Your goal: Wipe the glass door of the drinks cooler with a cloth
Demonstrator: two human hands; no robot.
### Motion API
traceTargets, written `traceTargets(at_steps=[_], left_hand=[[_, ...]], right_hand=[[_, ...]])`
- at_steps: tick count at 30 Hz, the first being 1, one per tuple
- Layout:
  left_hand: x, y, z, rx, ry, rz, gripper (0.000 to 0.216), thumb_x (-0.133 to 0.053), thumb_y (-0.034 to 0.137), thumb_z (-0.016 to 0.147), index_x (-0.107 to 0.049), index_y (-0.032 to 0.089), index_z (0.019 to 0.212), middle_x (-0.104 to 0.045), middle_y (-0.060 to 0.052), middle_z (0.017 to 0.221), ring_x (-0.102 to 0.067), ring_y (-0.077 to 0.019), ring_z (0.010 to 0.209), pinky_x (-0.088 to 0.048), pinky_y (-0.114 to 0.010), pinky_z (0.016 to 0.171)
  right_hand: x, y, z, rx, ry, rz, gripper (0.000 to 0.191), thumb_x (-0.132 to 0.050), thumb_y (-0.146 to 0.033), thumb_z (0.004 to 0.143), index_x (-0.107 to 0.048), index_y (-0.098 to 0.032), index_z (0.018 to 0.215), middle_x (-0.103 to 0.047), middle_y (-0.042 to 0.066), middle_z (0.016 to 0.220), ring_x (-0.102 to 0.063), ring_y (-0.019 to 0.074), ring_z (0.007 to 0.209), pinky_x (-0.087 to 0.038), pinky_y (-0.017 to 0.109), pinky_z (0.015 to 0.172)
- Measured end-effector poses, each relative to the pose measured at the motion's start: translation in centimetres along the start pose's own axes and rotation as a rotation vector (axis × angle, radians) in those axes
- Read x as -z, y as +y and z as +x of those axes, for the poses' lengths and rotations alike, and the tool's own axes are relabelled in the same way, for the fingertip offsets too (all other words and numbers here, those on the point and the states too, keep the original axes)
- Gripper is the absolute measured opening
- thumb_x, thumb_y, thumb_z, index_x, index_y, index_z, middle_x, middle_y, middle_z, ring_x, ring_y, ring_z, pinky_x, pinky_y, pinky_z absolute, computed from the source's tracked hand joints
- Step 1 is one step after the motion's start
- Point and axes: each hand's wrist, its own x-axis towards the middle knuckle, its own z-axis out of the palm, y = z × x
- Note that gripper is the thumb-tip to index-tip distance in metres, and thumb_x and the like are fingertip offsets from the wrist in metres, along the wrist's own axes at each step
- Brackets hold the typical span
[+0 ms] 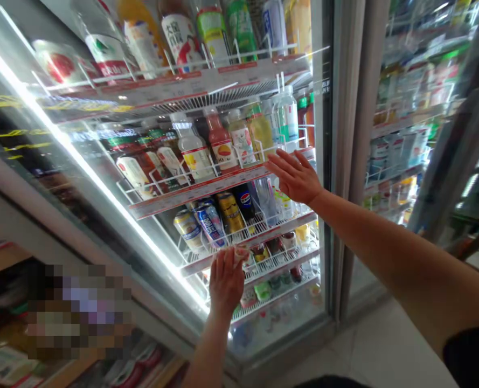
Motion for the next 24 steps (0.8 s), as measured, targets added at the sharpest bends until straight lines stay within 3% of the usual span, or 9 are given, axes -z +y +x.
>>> traceTargets(at_steps=[3,8,13,19,24], left_hand=[[1.1,-1.8,-0.6,0.029,0.020,0.049,0.053,-0.064,0.008,0.087,-0.063,0.022,0.138,-0.023,-0.010,0.169,-0.022,-0.0344,0.157,-0.029,-0.055,0.127],[2.7,-4.9,-0.1,0.164,0.103,0.103,0.075,-0.066,0.006,0.084,-0.047,0.028,0.153,-0.019,-0.015,0.170,-0.024,-0.0428,0.155,-0.037,-0.068,0.119],[3.1,-6.9,2.4,0.281,0.215,0.103,0.077,-0.063,0.013,0.089,-0.036,0.028,0.160,-0.010,-0.015,0.172,-0.014,-0.0452,0.157,-0.028,-0.074,0.120],[2.3,-6.5,7.5,0.399,0.276,-0.004,0.072,-0.058,0.023,0.095,-0.030,0.024,0.162,0.006,-0.015,0.173,0.002,-0.0457,0.158,-0.009,-0.079,0.120],[1.4,-4.7,11.1,0.403,0.269,-0.058,0.070,-0.058,0.028,0.096,-0.033,0.021,0.161,0.005,-0.018,0.172,0.005,-0.0454,0.157,-0.005,-0.079,0.120]], right_hand=[[0.0,0.0,0.0,0.000,-0.002,0.012,0.074,-0.041,-0.025,0.103,0.000,-0.042,0.163,-0.037,-0.007,0.165,-0.036,0.0232,0.153,-0.022,0.050,0.130],[-0.1,0.0,0.0,-0.018,-0.006,0.028,0.074,-0.041,-0.023,0.103,-0.002,-0.044,0.163,-0.037,-0.009,0.165,-0.035,0.0238,0.153,-0.022,0.052,0.130],[-0.1,-0.1,0.1,-0.009,0.025,0.050,0.077,-0.041,-0.020,0.102,-0.001,-0.044,0.163,-0.040,-0.007,0.164,-0.037,0.0233,0.153,-0.024,0.052,0.130],[-0.1,-0.1,0.1,-0.026,-0.009,0.076,0.076,-0.040,-0.020,0.102,-0.002,-0.044,0.163,-0.037,-0.008,0.166,-0.036,0.0242,0.153,-0.022,0.053,0.131],[-0.1,0.0,0.1,-0.006,0.013,0.060,0.078,-0.041,-0.019,0.101,0.000,-0.044,0.163,-0.038,-0.008,0.165,-0.037,0.0235,0.153,-0.023,0.052,0.131]])
